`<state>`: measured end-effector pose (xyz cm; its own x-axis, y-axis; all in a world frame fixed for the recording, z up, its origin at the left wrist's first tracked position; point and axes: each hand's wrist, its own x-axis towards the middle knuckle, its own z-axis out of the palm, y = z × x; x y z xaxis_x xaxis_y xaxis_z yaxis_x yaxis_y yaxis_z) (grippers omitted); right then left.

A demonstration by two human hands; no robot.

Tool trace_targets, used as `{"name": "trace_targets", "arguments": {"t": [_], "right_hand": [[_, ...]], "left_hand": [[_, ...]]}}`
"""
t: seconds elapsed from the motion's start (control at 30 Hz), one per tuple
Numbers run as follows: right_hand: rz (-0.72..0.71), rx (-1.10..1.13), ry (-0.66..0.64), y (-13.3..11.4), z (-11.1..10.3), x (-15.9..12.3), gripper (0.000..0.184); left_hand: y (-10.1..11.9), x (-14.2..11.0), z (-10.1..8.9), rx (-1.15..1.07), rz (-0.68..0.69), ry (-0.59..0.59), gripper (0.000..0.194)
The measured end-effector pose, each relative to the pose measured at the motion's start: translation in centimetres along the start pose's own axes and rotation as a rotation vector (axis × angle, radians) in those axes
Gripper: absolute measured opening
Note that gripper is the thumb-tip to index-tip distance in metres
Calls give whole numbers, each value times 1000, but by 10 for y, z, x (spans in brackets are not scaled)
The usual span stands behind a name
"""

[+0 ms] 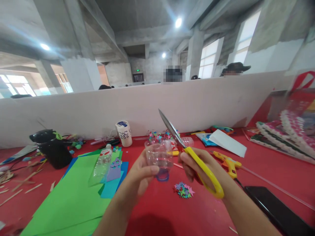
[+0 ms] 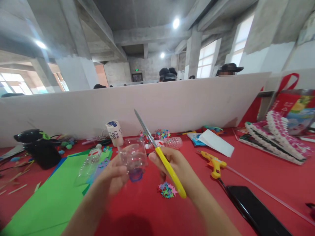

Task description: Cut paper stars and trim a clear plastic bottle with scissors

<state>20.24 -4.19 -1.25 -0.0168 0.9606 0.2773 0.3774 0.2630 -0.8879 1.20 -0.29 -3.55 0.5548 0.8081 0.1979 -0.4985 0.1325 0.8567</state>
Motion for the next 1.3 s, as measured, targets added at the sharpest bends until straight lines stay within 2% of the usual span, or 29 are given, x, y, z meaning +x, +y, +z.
{"name": "trace_targets", "arguments": {"t": [0.13, 0.27, 0.4, 0.67, 0.77, 0.87, 0.93, 1.03, 1.1, 1.17, 1.27, 1.3], "right_hand": [[-24, -37, 46, -3, -5, -1, 44], [-31, -39, 7, -5, 0, -3, 49], [-17, 6, -32, 3, 13, -8, 57], [120, -43, -131, 49, 49, -30, 55], [123, -102, -164, 51, 50, -35, 53], [93, -234, -149, 46, 34, -40, 49], [81, -331, -145, 43, 20, -45, 42], [113, -627, -161, 40, 5, -50, 32], [174, -722, -222, 37, 1, -51, 34], [240, -913, -262, 31, 0, -50, 36], [244, -1128, -314, 22, 0, -53, 27], [196, -1162, -277, 20, 0, -56, 26]], "left_hand": [[9, 1, -9, -117, -35, 10, 52], [3, 3, -7, -63, -12, 52, 50], [-13, -3, -10, -27, 17, 40, 40], [-64, -45, -38, 220, -34, 68, 57], [-71, -52, -41, 312, 66, 144, 57], [-63, -57, -42, 401, 204, 276, 57], [-54, -61, -42, 468, 245, 350, 57], [-47, -66, -41, 546, 216, 378, 60], [-47, -67, -40, 582, 195, 383, 60], [-51, -68, -37, 612, 190, 391, 59], [-57, -69, -34, 672, 208, 416, 59], [-59, -69, -34, 699, 222, 435, 59]]}}
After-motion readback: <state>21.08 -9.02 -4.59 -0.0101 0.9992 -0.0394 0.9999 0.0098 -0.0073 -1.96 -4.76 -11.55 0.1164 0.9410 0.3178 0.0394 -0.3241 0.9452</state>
